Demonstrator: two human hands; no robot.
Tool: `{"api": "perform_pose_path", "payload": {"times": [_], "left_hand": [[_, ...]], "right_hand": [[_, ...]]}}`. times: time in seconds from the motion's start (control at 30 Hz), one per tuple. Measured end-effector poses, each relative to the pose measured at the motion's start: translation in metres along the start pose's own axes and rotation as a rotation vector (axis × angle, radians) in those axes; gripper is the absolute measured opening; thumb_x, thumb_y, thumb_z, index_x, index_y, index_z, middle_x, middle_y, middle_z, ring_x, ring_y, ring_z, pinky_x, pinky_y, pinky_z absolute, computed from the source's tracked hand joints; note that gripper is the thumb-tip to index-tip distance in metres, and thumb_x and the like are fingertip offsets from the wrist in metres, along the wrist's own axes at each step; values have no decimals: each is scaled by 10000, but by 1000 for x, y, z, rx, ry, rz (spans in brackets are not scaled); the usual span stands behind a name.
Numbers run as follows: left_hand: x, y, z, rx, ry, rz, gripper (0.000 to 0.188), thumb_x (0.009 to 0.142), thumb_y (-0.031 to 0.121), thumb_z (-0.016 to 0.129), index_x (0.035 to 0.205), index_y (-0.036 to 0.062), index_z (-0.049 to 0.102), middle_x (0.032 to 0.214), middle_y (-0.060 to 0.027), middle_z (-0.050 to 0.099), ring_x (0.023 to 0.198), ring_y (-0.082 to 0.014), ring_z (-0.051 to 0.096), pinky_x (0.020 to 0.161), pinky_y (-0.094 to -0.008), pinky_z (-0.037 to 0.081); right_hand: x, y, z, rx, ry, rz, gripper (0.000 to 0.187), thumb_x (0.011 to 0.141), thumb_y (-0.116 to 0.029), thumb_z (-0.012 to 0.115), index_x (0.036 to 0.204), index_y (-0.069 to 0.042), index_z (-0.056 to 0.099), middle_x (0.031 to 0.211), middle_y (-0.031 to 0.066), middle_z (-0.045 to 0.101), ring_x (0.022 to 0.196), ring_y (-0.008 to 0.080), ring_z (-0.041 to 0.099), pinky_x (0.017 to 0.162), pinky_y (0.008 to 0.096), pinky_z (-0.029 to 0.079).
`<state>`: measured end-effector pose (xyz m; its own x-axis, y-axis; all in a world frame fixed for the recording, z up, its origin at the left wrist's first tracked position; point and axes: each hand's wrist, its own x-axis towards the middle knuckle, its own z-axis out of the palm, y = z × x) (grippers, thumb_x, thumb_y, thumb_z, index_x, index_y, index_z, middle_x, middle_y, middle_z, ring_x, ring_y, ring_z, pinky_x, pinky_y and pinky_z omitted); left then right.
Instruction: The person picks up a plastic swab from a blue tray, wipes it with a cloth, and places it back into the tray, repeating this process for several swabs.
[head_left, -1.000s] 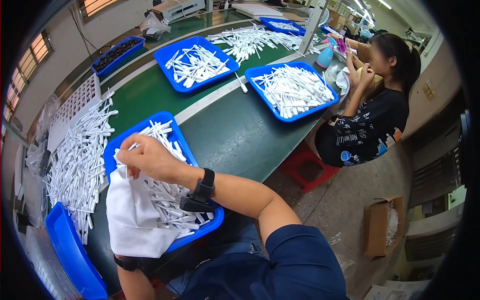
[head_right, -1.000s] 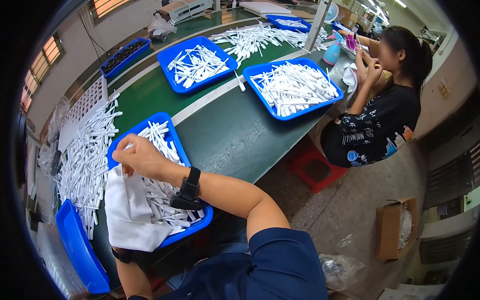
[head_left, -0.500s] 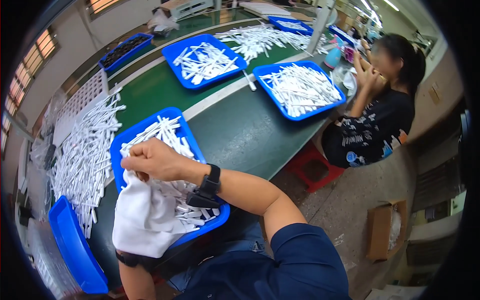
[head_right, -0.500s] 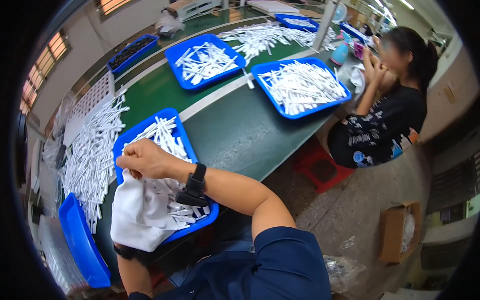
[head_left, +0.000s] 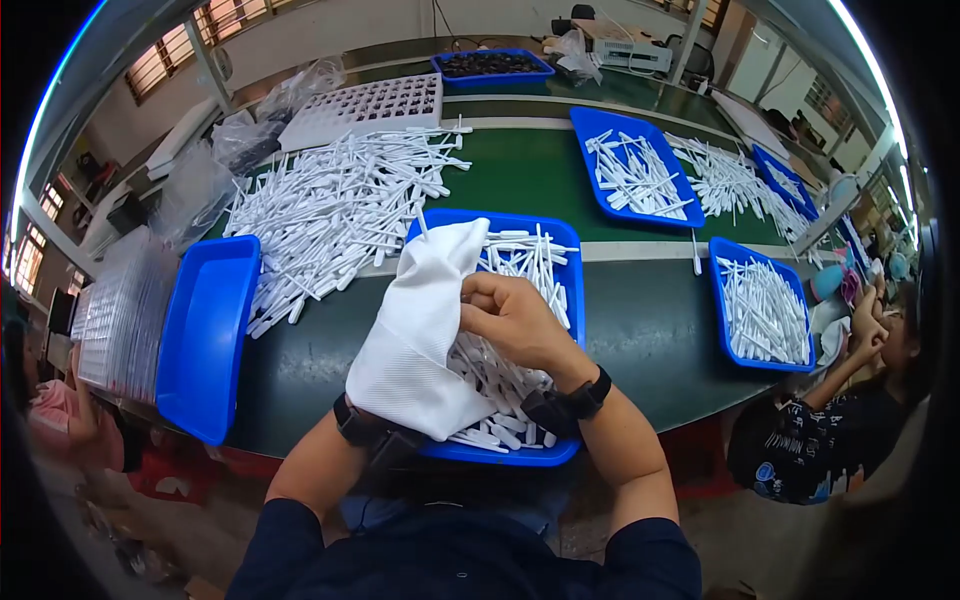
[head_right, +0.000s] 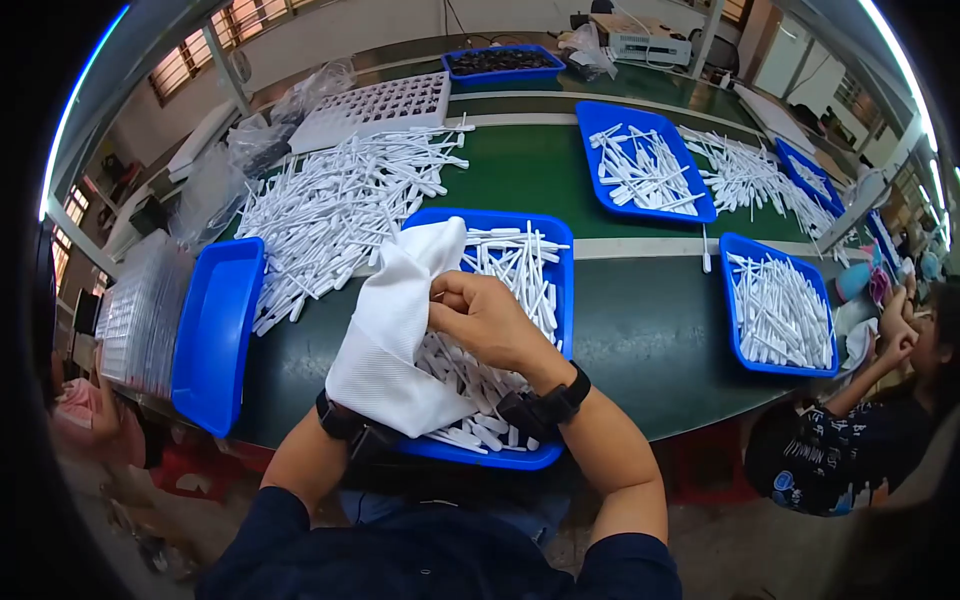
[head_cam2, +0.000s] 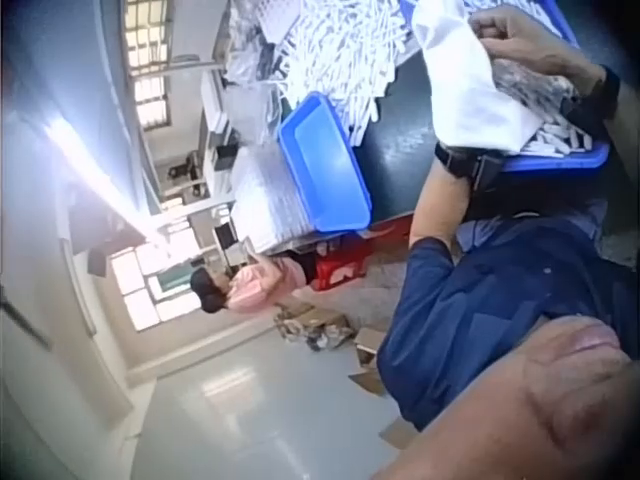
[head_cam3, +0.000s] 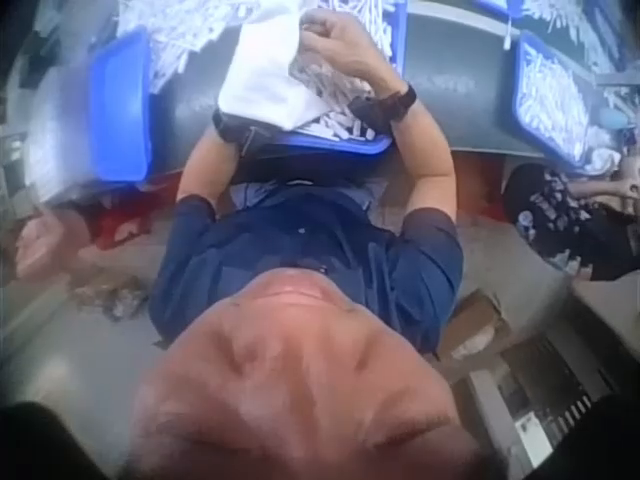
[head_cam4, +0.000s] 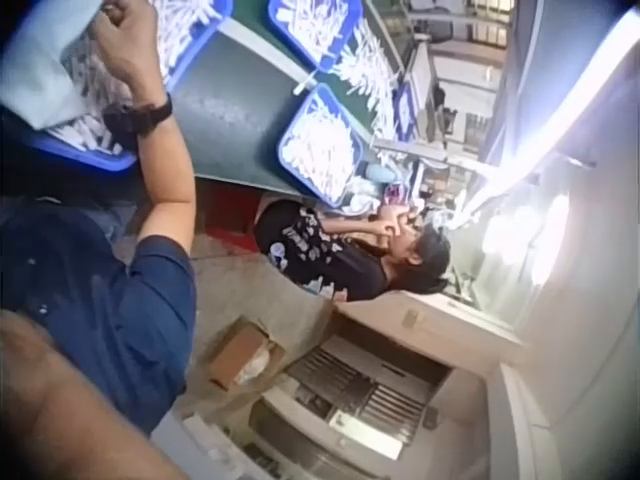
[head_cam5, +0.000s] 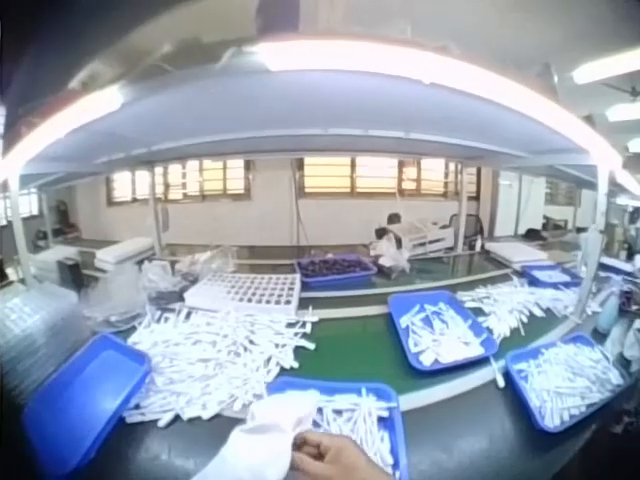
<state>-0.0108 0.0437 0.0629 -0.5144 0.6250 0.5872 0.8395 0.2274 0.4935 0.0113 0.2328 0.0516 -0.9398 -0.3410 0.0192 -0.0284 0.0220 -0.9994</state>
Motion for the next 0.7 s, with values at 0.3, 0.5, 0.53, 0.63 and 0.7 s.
{"api": "perform_pose_path", "payload": {"times": [0.3,0.5,0.53,0.63,0.7], "left_hand": [[-16,10,-4,-632,165,-825,917,492,375,945,1226,-4,546,1093,-178,590,1023,-329,588,920,-410,483],[-14,6,-10,0,-53,-396,998,468,368,948,1292,-4,526,1167,-160,564,1069,-309,565,943,-405,477],[-13,8,-11,-14,-39,-381,1008,462,357,947,1304,-2,523,1180,-159,560,1082,-309,563,952,-402,475],[-6,16,-14,-55,6,-329,1037,447,324,944,1337,4,517,1218,-157,548,1118,-310,557,980,-394,466],[0,22,-18,-78,39,-293,1058,437,302,942,1359,8,512,1243,-155,539,1142,-310,553,998,-389,461]], "right_hand": [[3,5,-12,260,-24,158,247,1018,-196,630,1065,39,690,863,53,702,775,113,662,772,257,562],[1,11,-20,82,-17,-4,268,1038,-200,596,965,37,698,812,46,676,733,109,634,687,253,526],[1,11,-21,60,24,-65,275,1041,-200,590,955,38,699,803,46,671,725,110,630,670,254,517],[-1,10,-23,138,128,-153,268,1045,-198,586,974,37,695,787,40,659,714,109,620,658,256,500],[-2,9,-22,174,176,-202,265,1047,-197,584,984,36,694,779,37,653,708,108,615,652,257,492]]}}
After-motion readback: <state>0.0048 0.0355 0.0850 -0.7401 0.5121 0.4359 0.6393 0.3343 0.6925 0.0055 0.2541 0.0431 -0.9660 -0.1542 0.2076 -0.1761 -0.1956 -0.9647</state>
